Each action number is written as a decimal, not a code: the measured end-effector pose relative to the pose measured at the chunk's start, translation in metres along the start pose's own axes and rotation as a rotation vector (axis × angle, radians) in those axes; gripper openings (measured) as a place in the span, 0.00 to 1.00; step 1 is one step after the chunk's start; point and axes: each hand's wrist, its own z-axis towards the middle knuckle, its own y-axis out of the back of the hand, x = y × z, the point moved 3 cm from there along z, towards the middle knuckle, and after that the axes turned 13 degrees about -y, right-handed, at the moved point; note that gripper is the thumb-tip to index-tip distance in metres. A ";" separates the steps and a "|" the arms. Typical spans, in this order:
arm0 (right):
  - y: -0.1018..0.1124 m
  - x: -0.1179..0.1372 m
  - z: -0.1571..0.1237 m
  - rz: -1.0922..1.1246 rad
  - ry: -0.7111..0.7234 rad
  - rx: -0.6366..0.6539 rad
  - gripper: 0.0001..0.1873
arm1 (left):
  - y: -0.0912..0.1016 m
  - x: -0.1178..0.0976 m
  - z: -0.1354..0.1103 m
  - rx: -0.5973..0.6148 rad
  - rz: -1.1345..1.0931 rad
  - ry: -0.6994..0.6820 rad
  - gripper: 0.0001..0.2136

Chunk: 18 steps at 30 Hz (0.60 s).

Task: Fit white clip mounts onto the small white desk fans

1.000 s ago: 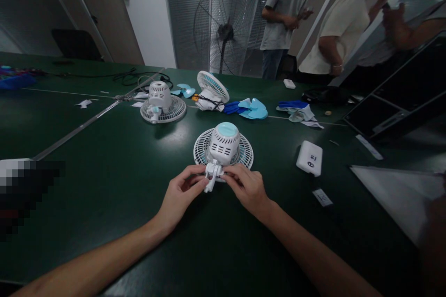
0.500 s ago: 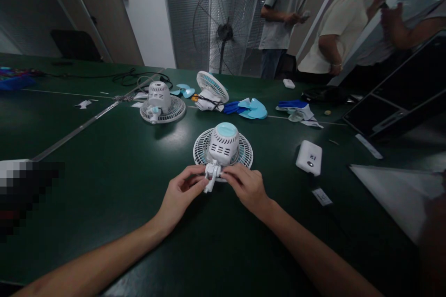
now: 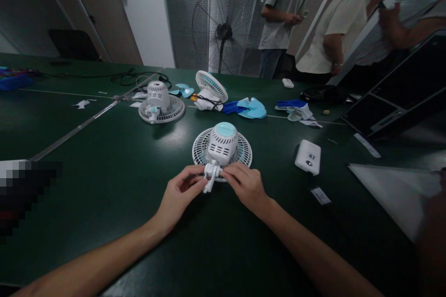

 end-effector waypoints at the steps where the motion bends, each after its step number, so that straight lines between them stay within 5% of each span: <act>1: -0.001 0.001 0.001 0.009 -0.011 0.006 0.10 | 0.000 0.000 0.000 0.000 -0.001 -0.002 0.15; 5: 0.002 0.004 0.001 0.018 -0.041 -0.018 0.09 | 0.000 0.002 0.000 -0.007 -0.009 -0.006 0.14; 10: 0.006 0.005 -0.002 -0.038 0.089 -0.056 0.08 | 0.001 0.003 0.000 -0.009 0.000 -0.004 0.15; 18: 0.002 0.005 0.001 -0.044 -0.023 -0.040 0.12 | 0.000 0.000 0.001 0.006 0.016 0.004 0.16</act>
